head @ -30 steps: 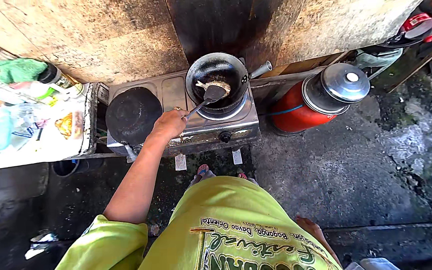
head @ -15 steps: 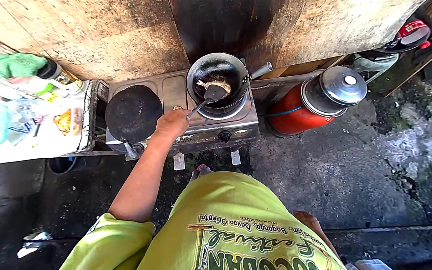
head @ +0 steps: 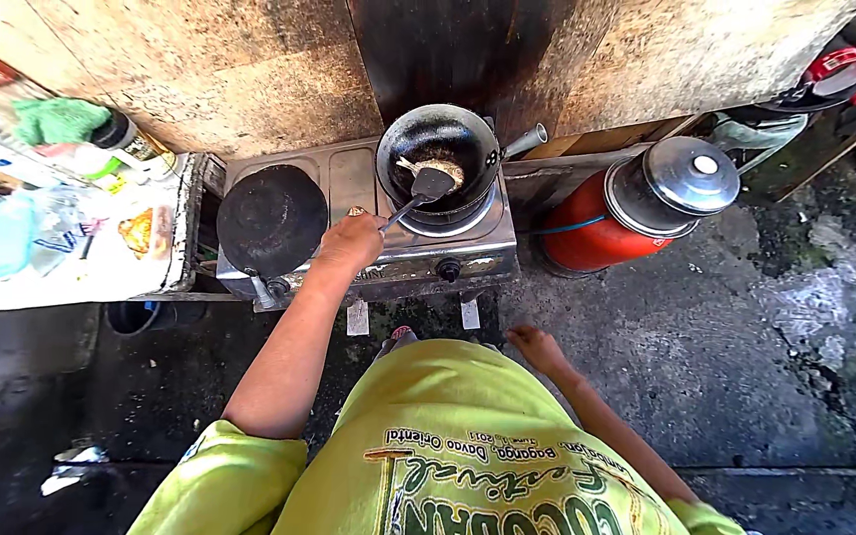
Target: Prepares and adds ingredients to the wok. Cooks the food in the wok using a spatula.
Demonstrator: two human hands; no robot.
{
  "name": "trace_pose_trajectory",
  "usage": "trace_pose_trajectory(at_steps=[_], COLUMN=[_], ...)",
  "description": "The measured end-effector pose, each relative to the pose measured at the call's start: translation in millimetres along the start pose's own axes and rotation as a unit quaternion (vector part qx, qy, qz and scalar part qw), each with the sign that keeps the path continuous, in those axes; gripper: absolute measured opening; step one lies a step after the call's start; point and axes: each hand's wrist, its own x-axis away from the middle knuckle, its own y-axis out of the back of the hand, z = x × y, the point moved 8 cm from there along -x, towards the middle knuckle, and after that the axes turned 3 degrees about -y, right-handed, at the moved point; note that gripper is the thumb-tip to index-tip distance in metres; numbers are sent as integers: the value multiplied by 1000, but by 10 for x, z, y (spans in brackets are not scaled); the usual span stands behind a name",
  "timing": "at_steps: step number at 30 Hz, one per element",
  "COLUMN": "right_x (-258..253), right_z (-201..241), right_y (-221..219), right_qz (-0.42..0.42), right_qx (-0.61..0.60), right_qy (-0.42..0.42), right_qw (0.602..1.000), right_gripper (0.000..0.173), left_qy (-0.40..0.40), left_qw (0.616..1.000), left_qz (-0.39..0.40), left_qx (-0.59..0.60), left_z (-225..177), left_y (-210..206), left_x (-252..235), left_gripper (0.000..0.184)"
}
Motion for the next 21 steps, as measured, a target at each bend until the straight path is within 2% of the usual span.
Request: trace_pose_trajectory(at_steps=[3,7,10,15,17,18,19,21], right_x=[-321,-498,-545,-581,-643,-698,-757,-779], right_z=[832,1514,1685,1648,1595,1539,1469,1381], right_y=[30,9,-15,-32,-86,-131,-187,-288], right_qz=[4,-7,-12,-22,-11,-1,7,19], right_qx=[58,174,218,221,168,101,5,-196], right_qy=[72,56,20,-15,-9,-6,-5,-16], right_qw=[996,983,976,975,986,995,1000,980], right_gripper=[47,56,57,57,57,56,55,54], left_qy=[8,17,15,13,12,11,9,6], left_qw=[1000,1000,1000,1000,1000,1000,1000,1000], left_qz=[4,8,10,23,20,21,21,25], left_qx=[5,14,11,18,19,19,18,16], left_z=[-10,-17,-8,-9,-2,-2,-1,-5], left_y=[8,35,23,-12,-6,-1,1,-2], left_x=[16,24,13,28,28,32,34,31], left_gripper=[40,40,39,41,41,41,41,41])
